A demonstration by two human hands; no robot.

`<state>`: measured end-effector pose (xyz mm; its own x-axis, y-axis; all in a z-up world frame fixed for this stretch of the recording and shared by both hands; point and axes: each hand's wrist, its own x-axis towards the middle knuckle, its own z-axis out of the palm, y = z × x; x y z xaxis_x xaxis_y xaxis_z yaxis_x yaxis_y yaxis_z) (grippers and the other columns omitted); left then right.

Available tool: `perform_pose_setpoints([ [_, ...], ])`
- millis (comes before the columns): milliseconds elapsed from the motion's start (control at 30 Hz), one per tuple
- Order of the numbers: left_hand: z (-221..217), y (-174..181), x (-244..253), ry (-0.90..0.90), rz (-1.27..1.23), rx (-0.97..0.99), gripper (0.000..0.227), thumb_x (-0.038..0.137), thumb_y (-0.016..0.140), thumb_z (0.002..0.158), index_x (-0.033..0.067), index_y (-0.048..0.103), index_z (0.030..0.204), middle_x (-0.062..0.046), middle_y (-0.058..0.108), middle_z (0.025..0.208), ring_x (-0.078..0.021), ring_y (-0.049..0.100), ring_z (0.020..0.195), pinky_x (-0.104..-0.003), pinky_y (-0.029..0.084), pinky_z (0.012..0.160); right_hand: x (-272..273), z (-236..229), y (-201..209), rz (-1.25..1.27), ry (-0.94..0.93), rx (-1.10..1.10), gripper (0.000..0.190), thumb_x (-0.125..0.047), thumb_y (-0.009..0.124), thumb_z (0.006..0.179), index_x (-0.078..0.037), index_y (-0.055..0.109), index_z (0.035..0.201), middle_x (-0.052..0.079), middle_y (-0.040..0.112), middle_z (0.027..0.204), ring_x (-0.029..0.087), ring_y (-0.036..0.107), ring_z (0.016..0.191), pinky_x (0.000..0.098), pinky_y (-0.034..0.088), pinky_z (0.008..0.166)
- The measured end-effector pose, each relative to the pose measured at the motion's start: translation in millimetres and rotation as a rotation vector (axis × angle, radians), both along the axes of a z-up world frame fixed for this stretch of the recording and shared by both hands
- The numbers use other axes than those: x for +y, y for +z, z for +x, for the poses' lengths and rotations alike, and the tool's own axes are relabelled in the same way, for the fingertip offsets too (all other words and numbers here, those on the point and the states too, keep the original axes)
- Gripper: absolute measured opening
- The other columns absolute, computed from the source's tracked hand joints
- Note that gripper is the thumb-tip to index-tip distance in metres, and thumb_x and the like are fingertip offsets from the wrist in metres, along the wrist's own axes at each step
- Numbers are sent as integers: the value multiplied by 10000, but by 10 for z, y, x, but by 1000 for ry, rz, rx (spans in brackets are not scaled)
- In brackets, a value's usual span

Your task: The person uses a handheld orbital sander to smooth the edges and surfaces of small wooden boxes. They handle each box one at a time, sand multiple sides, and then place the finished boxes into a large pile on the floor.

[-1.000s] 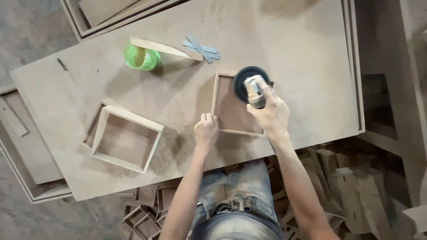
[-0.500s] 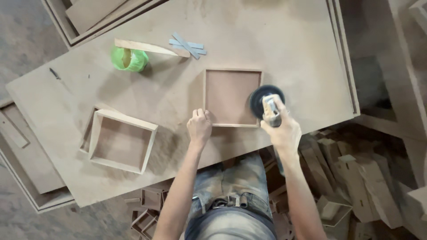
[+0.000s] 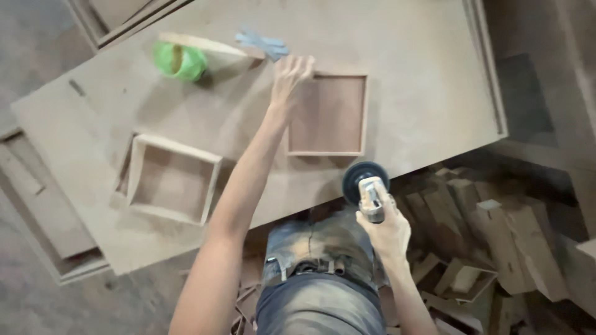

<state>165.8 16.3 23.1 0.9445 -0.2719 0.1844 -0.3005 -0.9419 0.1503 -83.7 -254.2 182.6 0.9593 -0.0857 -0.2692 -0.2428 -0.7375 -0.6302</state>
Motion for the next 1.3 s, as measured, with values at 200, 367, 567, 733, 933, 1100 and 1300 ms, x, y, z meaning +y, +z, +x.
perform_pose_setpoints([
  [200, 81, -461, 113, -11, -149, 37, 47, 183, 641, 905, 138, 652, 898, -74, 686, 950, -286, 642, 1009, -459, 496, 787, 248, 108, 3, 25, 79, -38, 747, -246, 857, 742, -253, 567, 1431, 179, 715, 1190, 390, 712, 972, 461, 579, 804],
  [367, -39, -395, 99, -47, -209, 27, 80, 220, 651, 917, 142, 669, 913, -62, 674, 928, -286, 624, 977, -456, 482, 773, 714, 235, -161, 22, 221, -34, 732, -293, 854, 749, -315, 570, 1424, 194, 710, 1206, 380, 724, 934, 444, 598, 788],
  [567, 7, -246, 140, -76, -226, 40, 40, 172, 645, 901, 162, 668, 932, -37, 661, 956, -269, 615, 1008, -436, 477, 814, 1001, 352, -285, -9, 281, 108, 756, -303, 851, 727, -373, 576, 1427, 204, 694, 1032, 388, 715, 851, 456, 593, 758],
  [733, 17, -214, 172, -103, -259, 70, 69, 131, 644, 885, 166, 669, 937, -27, 643, 946, -265, 606, 984, -424, 467, 791, 774, 385, -325, -27, 234, 75, 742, -331, 856, 716, -350, 585, 1407, 207, 697, 1060, 384, 716, 852, 451, 597, 751],
  [933, 51, -180, 149, -100, -245, 98, 64, 119, 644, 887, 159, 664, 932, -27, 632, 938, -259, 595, 980, -422, 457, 789, 161, 392, -334, -82, 176, 12, 734, -335, 853, 714, -341, 592, 1399, 198, 713, 1097, 381, 717, 875, 465, 591, 751],
  [1100, 39, -129, 174, -116, -241, 120, 122, 73, 629, 850, 142, 668, 942, -38, 632, 945, -266, 592, 989, -414, 455, 793, -275, 579, -352, -156, 190, 38, 760, -334, 866, 709, -370, 591, 1416, 178, 709, 995, 385, 708, 841, 479, 583, 751],
  [1300, 58, -63, 157, -118, -261, 82, 45, 140, 657, 935, 115, 665, 971, -41, 638, 950, -265, 584, 980, -420, 449, 795, -521, 1124, -430, -148, 283, -78, 761, -298, 860, 743, -351, 573, 1446, 184, 712, 1028, 395, 702, 861, 488, 573, 750],
])
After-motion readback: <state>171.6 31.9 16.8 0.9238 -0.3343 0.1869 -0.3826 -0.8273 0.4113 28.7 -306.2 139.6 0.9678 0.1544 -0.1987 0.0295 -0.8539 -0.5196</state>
